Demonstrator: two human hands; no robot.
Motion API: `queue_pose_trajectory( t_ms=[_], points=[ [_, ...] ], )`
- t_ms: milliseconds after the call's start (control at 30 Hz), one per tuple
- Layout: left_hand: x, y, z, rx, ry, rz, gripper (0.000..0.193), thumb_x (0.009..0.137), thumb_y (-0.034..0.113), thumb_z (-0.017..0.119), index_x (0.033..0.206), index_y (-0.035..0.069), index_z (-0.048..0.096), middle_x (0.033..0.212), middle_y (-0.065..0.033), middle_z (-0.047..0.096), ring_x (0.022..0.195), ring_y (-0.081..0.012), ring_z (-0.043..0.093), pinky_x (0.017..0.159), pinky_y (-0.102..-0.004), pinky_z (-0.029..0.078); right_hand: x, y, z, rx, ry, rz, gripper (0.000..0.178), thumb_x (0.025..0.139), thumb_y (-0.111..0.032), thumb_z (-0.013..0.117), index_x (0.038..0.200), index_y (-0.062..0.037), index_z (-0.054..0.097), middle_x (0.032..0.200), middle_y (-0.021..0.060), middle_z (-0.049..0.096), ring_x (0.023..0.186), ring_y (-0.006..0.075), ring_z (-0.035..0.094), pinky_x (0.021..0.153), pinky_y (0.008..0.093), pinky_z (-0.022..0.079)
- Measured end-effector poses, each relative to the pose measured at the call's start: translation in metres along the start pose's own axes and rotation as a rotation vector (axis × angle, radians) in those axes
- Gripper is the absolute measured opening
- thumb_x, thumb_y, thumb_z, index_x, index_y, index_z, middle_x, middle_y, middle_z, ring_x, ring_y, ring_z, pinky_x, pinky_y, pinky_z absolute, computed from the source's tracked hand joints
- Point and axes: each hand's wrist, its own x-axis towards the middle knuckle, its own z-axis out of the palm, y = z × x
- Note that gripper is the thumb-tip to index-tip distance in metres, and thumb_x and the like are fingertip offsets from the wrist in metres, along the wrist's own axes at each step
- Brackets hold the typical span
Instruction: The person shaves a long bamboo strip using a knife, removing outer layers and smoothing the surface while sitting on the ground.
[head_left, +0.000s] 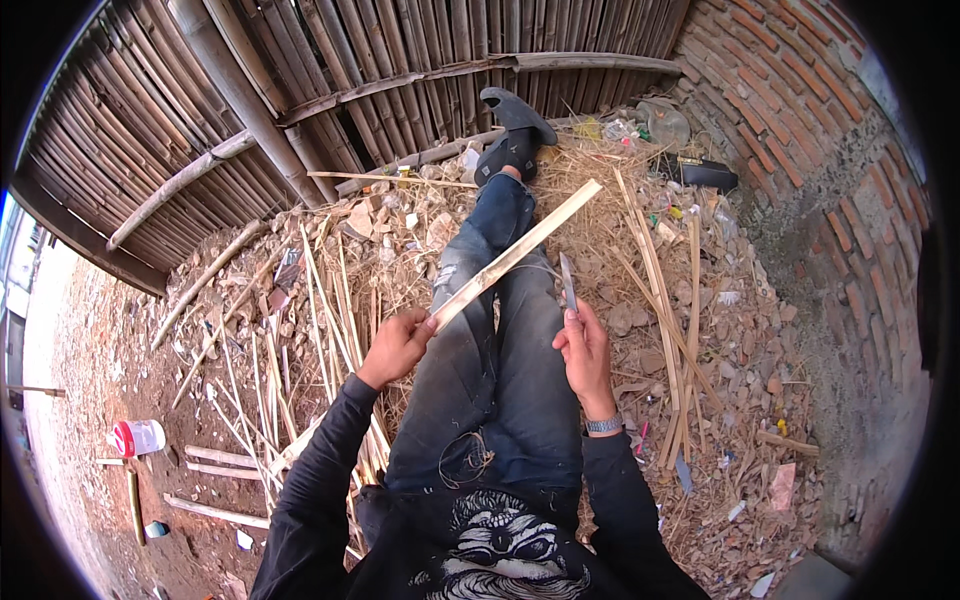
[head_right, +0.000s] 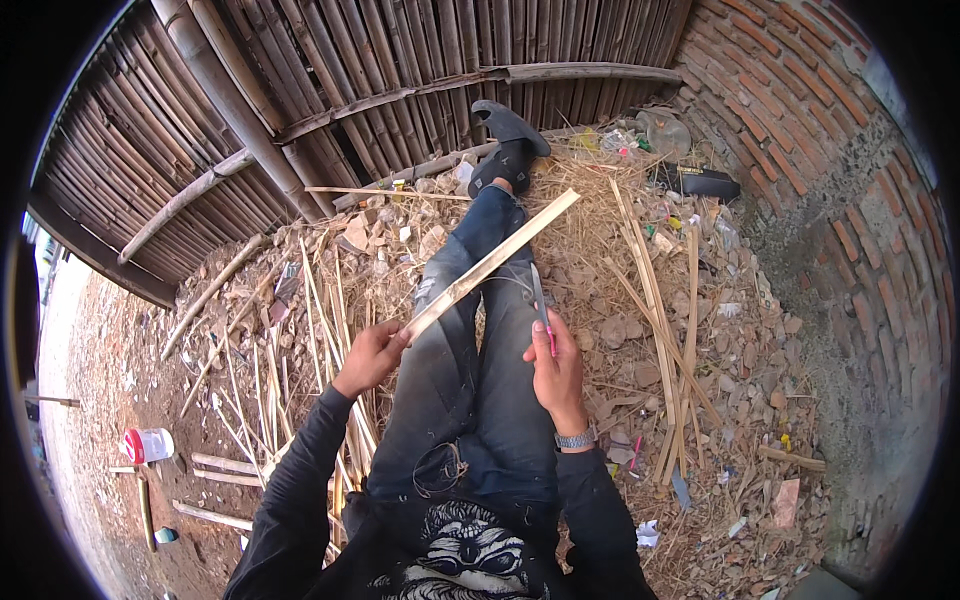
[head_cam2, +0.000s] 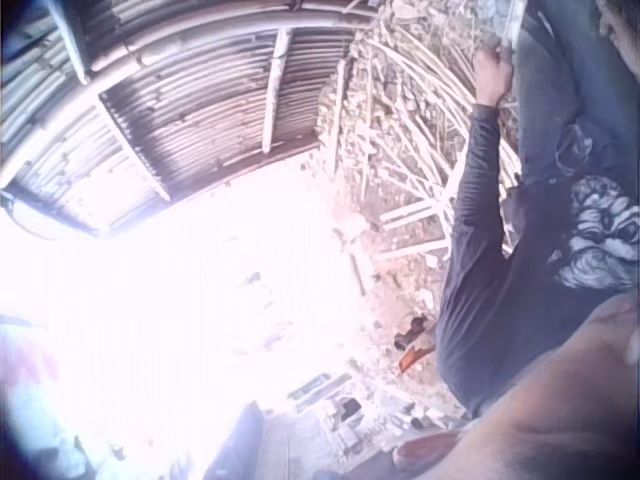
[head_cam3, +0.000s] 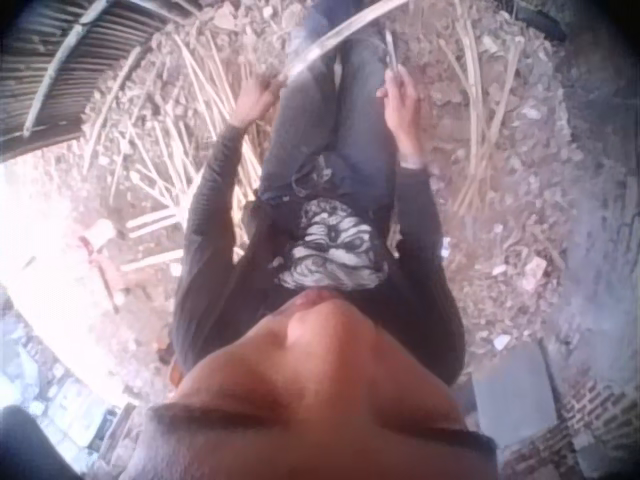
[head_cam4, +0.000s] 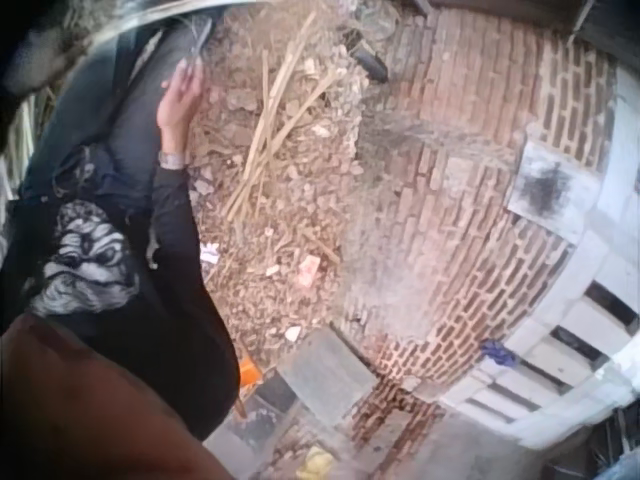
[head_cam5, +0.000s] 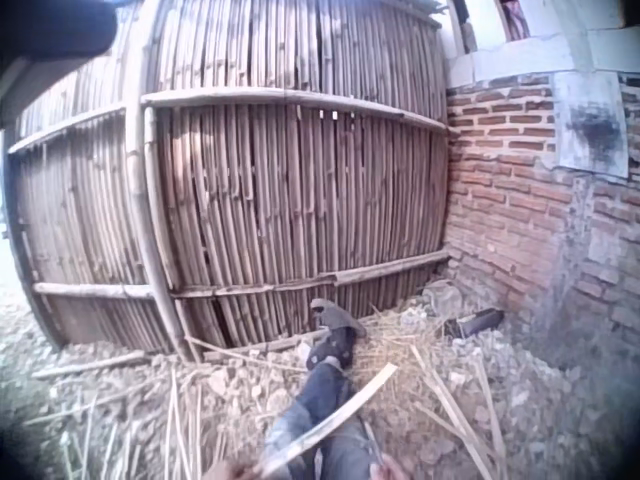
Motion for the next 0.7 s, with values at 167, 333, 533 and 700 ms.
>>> queue_pose_trajectory(
  t_ms=[167, 333, 533, 700],
  points=[
    [-0.044, -0.032, 0.034, 0.035, 0.119, -0.067, 0.034, 0.106, 0.032, 0.059, 0.099, 0.000, 0.067, 0.073, -0.0203, 0.062, 0.069, -0.0360, 0.064, 0.067, -0.0453, 0.049, -0.003, 0.031, 0.026, -0.229, -0.039, -0.102, 0.048, 0.096, -0.040, 0.077, 0.120, 0.0008, 0.071, 0.069, 0.0014, 0.063, 0.060, 0.0090, 0.057, 0.058, 0.0284, 0.046],
    [-0.060, -0.018, 0.026, 0.131, 0.230, -0.071, 0.030, 0.106, 0.032, 0.058, 0.102, 0.003, 0.066, 0.079, -0.0287, 0.066, 0.081, -0.0503, 0.066, 0.070, -0.0540, 0.050, 0.035, 0.024, 0.072, -0.251, -0.006, -0.033, 0.055, 0.082, -0.046, 0.090, 0.104, 0.0018, 0.074, 0.061, 0.0003, 0.060, 0.054, 0.0084, 0.053, 0.051, 0.0292, 0.043],
    [-0.064, -0.009, 0.015, 0.183, 0.221, -0.098, 0.027, 0.104, 0.031, 0.061, 0.104, 0.004, 0.067, 0.072, -0.0273, 0.065, 0.074, -0.0508, 0.066, 0.066, -0.0557, 0.050, 0.060, 0.033, 0.105, -0.139, -0.007, -0.147, 0.037, 0.091, -0.036, 0.084, 0.095, -0.0011, 0.075, 0.062, 0.0022, 0.062, 0.054, 0.0103, 0.055, 0.053, 0.0303, 0.045],
    [-0.072, -0.016, 0.016, 0.210, 0.260, -0.071, 0.027, 0.104, 0.031, 0.062, 0.105, 0.005, 0.068, 0.070, -0.0275, 0.063, 0.071, -0.0502, 0.065, 0.063, -0.0550, 0.050, 0.063, 0.036, 0.095, -0.117, 0.098, -0.133, 0.028, 0.098, -0.027, 0.075, 0.087, -0.0023, 0.072, 0.067, 0.0056, 0.068, 0.057, 0.0134, 0.059, 0.056, 0.0320, 0.046]
  ],
)
